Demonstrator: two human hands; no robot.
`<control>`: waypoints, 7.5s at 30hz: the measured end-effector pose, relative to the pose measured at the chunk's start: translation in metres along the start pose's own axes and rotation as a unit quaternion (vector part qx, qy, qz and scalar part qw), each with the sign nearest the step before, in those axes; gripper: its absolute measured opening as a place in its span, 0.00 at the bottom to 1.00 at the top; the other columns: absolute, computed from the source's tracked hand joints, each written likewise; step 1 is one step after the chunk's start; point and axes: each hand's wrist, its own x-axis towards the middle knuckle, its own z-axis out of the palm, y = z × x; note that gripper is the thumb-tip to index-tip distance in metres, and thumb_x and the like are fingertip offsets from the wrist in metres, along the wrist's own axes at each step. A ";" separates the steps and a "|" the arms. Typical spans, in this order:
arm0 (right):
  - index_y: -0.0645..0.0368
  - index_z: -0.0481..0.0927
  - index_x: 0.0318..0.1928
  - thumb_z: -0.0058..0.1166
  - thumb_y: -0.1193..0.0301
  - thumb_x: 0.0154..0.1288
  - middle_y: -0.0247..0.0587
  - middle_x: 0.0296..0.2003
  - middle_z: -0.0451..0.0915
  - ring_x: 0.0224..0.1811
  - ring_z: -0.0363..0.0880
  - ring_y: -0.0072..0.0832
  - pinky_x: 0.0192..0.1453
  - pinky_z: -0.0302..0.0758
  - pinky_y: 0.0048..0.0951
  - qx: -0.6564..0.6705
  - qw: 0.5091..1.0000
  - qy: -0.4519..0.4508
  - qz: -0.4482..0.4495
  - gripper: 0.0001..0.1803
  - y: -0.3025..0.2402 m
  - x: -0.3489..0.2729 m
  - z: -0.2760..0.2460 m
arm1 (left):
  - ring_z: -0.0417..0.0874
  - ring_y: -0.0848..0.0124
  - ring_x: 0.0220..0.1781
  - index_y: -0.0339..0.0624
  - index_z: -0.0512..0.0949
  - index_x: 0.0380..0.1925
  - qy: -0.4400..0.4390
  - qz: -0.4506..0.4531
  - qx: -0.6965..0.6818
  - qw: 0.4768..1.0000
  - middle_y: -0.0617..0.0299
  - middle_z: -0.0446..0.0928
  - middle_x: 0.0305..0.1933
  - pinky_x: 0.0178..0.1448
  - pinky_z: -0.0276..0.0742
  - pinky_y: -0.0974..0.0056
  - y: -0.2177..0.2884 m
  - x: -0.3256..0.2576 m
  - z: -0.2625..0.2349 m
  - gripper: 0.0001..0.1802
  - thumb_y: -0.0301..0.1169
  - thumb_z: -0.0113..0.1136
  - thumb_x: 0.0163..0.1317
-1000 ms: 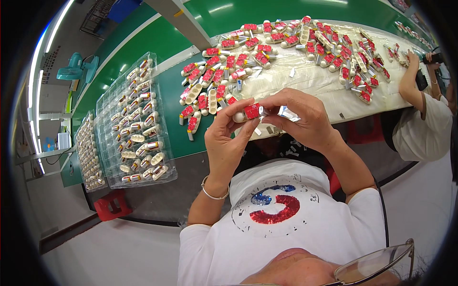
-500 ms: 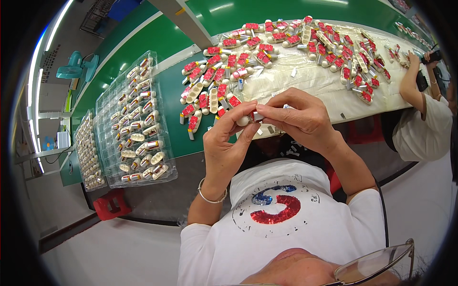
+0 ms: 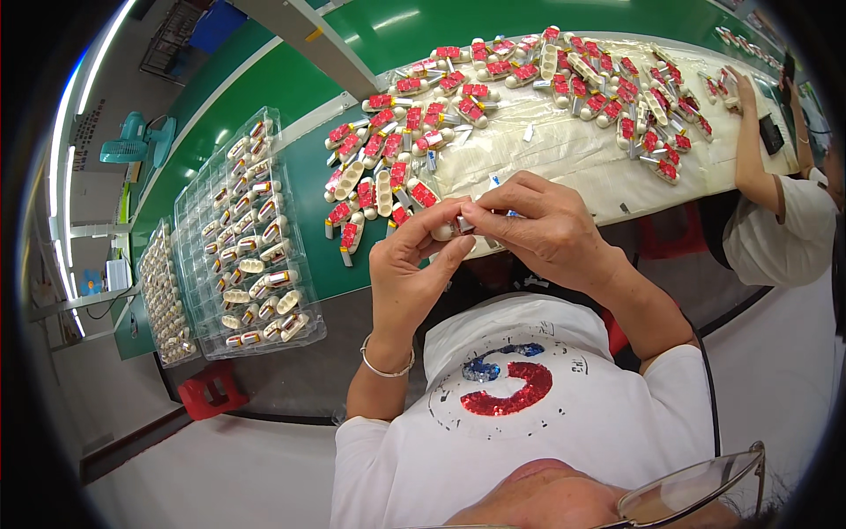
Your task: The person sits at a green workbench and assembles small white candles by inserting a red and silver foil-wrapped wick into the top of each candle. They pick up a candle from a pile, insert the wick, and place the finished unit into a clear plastic tray. The process is repeated continuously throughout the clip.
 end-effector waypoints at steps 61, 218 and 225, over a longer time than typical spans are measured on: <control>0.64 0.77 0.46 0.53 0.82 0.62 0.47 0.50 0.75 0.54 0.75 0.39 0.58 0.72 0.34 -0.015 0.976 -0.021 0.214 0.11 0.080 0.005 0.065 | 0.84 0.62 0.40 0.38 0.80 0.42 0.386 0.062 0.503 0.771 0.55 0.82 0.41 0.47 0.79 0.60 -0.045 0.081 -0.406 0.14 0.25 0.63 0.54; 0.54 0.83 0.44 0.62 0.73 0.52 0.29 0.31 0.79 0.34 0.76 0.28 0.38 0.72 0.30 -0.116 0.993 -0.004 0.011 0.16 -0.008 -0.005 0.004 | 0.81 0.75 0.47 0.31 0.75 0.46 0.017 -0.028 -0.078 0.996 0.55 0.79 0.47 0.53 0.80 0.70 -0.003 -0.002 0.004 0.15 0.19 0.65 0.59; 0.58 0.82 0.49 0.64 0.70 0.57 0.38 0.42 0.78 0.42 0.77 0.31 0.46 0.75 0.30 0.123 0.980 0.041 0.149 0.18 -0.004 -0.004 0.013 | 0.82 0.73 0.48 0.29 0.78 0.46 0.071 -0.061 -0.157 0.983 0.54 0.81 0.47 0.53 0.78 0.70 -0.014 0.001 0.006 0.13 0.22 0.62 0.62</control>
